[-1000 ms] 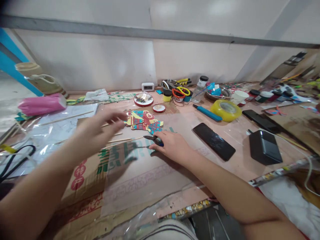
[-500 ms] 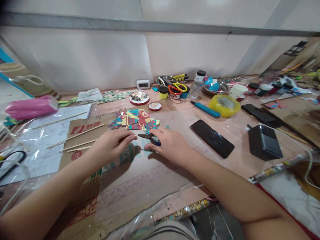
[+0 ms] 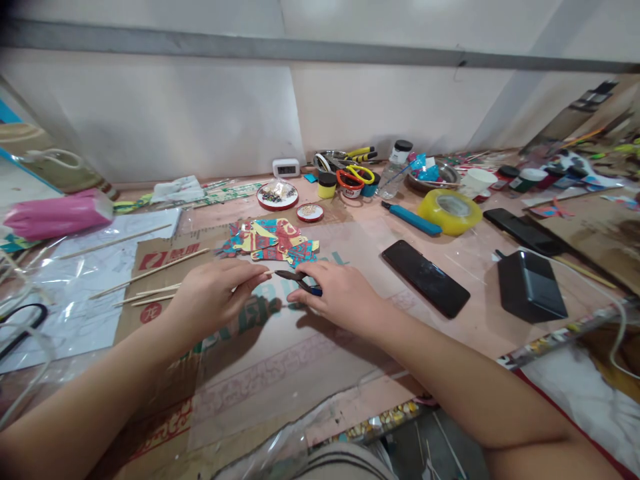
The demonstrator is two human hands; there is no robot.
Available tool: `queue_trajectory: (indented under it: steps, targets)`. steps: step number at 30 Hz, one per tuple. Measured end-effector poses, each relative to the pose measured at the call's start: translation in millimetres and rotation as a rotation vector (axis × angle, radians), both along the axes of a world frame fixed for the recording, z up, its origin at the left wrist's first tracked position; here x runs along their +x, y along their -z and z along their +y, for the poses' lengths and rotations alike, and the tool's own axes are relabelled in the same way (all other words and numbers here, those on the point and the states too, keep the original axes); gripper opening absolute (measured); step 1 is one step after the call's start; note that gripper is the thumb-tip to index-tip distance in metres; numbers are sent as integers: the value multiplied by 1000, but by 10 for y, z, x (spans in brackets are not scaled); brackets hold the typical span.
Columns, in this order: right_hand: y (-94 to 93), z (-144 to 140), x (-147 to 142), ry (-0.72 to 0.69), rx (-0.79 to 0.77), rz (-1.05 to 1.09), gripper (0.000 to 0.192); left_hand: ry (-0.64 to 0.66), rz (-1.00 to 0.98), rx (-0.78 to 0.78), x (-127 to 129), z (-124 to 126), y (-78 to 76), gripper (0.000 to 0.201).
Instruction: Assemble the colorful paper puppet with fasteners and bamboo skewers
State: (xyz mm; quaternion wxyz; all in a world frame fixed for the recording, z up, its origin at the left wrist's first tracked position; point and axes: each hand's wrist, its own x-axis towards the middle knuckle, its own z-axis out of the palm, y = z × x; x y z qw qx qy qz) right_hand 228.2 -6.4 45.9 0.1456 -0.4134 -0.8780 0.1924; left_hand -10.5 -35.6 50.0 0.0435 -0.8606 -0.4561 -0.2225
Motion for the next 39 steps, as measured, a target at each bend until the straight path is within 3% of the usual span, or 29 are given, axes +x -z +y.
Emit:
queue_trajectory:
  steps: [3, 5, 7, 12, 15, 25, 39]
  targets:
    - [-44, -23, -17, -33, -168, 44, 34, 32, 129, 166, 2, -38, -5, 19]
    - [-58, -37, -26, -54, -229, 64, 31, 62, 178, 191, 16, -59, -11, 20]
    - [-54, -39, -27, -40, -190, 68, 31, 36, 159, 187, 37, -65, -11, 20]
    - [5, 21, 14, 46, 92, 17, 44, -138, 69, 44, 75, -45, -37, 25]
    - [32, 49, 40, 25, 196, 17, 50, -140, 78, -15, 81, -50, -67, 28]
    - [39, 21, 43, 12, 222, 7, 49, -86, 110, 185, 85, -75, -44, 20]
    - [32, 29, 54, 3, 201, -3, 49, -72, 72, 140, 106, -76, -43, 22]
